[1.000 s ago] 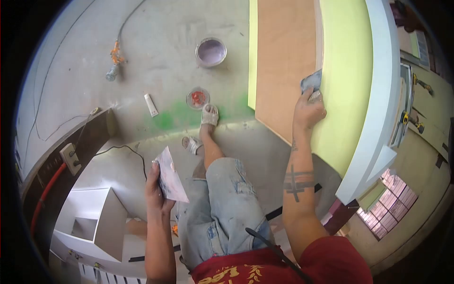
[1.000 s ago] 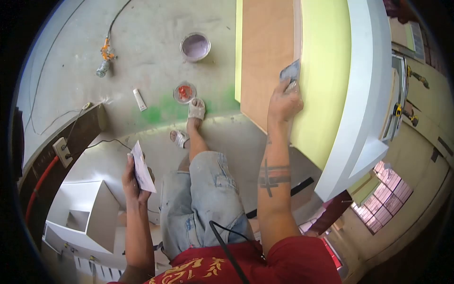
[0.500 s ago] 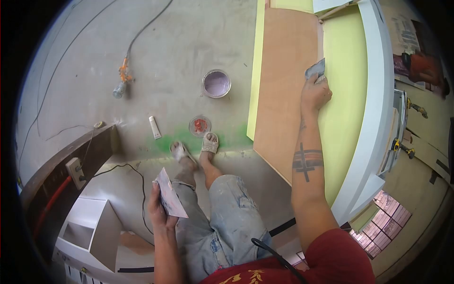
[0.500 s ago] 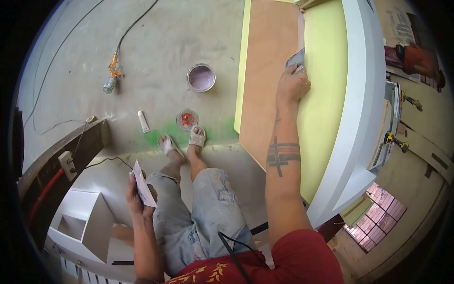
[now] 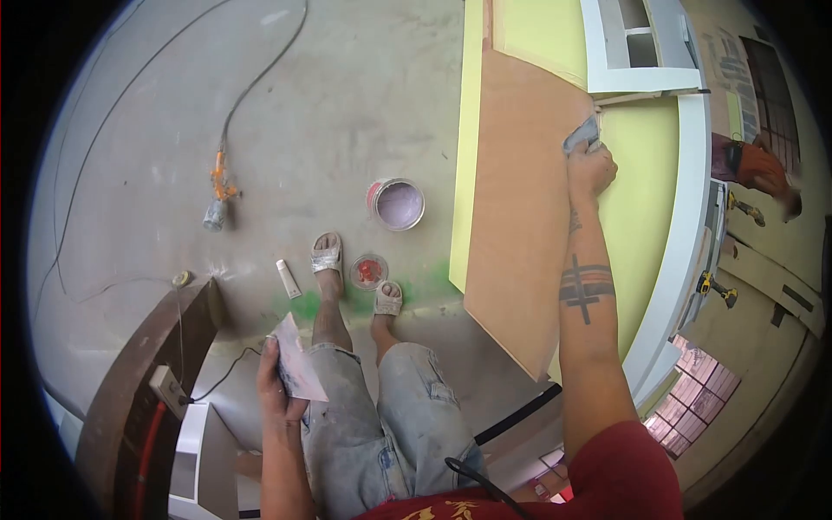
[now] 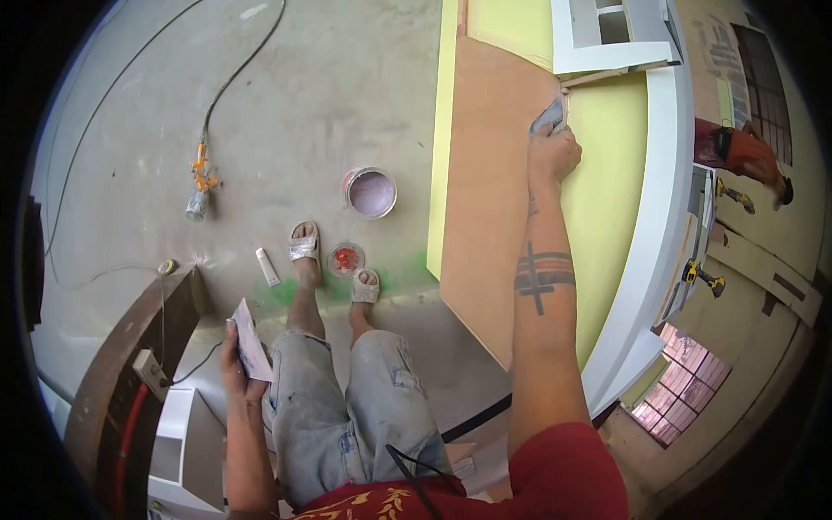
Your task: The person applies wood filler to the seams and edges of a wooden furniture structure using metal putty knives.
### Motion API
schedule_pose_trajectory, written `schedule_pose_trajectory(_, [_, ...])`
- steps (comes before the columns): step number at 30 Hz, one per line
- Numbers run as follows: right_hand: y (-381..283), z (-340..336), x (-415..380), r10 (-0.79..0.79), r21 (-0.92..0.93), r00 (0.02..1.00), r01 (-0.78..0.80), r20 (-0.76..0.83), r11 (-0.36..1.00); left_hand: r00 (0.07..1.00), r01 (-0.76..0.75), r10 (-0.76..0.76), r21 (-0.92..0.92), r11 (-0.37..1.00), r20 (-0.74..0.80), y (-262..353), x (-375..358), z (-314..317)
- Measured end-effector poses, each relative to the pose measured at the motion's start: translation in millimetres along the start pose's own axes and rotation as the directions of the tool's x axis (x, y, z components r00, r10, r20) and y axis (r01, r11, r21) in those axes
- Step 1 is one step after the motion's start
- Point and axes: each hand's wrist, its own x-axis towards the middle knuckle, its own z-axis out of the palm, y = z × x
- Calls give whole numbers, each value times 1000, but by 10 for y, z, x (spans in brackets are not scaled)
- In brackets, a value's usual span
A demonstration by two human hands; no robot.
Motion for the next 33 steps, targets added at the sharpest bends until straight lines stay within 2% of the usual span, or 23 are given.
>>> schedule_pose_trajectory(2, [-53,44,140,-3,-11,1000,3,7,1000,999,25,-26,12,1000,38,209,88,27])
schedule_pose_trajectory(3, [-125,40,198,-6,-16,1000,6,9,1000,1000,17,-17,-1,1000,3,288,149,62])
schedule_pose_trajectory(6, [-228,68,335,60,-10,996,-60,71,998,993,49,-53,39,998,103,452,221,270])
schedule_pose_trajectory(9, [-275,175,432,36,-38,999,-34,38,999,997,47,-43,56,997,-66,502,235,663])
schedule_pose_trajectory(12, [-355,214,294,26,6,992,-27,121,1000,991,75,-84,87,993,103,552,301,677])
schedule_pose_trajectory(13, [-470,10,152,-104,275,994,91,32,957,977,110,-128,113,988,169,564,327,836])
schedule_pose_trajectory(15, [-574,-217,-314,-111,446,966,-6,235,895,975,151,-162,85,985,150,508,440,880])
schedule_pose_trajectory(16, [-523,-218,-537,29,298,850,-216,526,930,975,168,-175,67,984,135,486,470,883])
schedule_pose_trajectory(18, [-740,-641,-941,-130,528,862,-175,490,831,967,213,-220,61,975,129,436,473,1087])
schedule_pose_trajectory(20, [-843,-935,-1359,-291,692,886,-46,362,720,949,273,-281,77,959,140,376,520,1157])
schedule_pose_trajectory(21, [-887,-1095,-1533,-425,748,876,122,228,653,935,313,-323,89,946,148,347,527,1193])
schedule_pose_trajectory(22, [-922,-1258,-1663,-540,778,837,282,86,562,919,340,-354,108,934,172,292,518,1251])
schedule_pose_trajectory(24, [-1094,-1668,-1893,-595,893,802,229,53,388,897,375,-392,121,919,203,163,498,1288])
schedule_pose_trajectory(26, [-1124,-1993,-2037,-742,843,664,451,-97,293,875,377,-420,203,904,243,50,437,1282])
schedule_pose_trajectory(28, [-1095,-2217,-2143,-796,840,598,475,-92,260,828,302,-407,306,903,385,-5,257,1382])
schedule_pose_trajectory(29, [-1050,-2329,-2173,-820,839,566,486,-90,244,840,259,-377,320,911,391,-59,167,1431])
schedule_pose_trajectory(32, [-738,-2508,-2414,-770,758,638,503,-2,415,848,118,-283,362,925,447,-193,-100,1452])
schedule_pose_trajectory(33, [-635,-2633,-2425,-777,724,630,527,18,444,843,79,-266,382,921,467,-215,-210,1415])
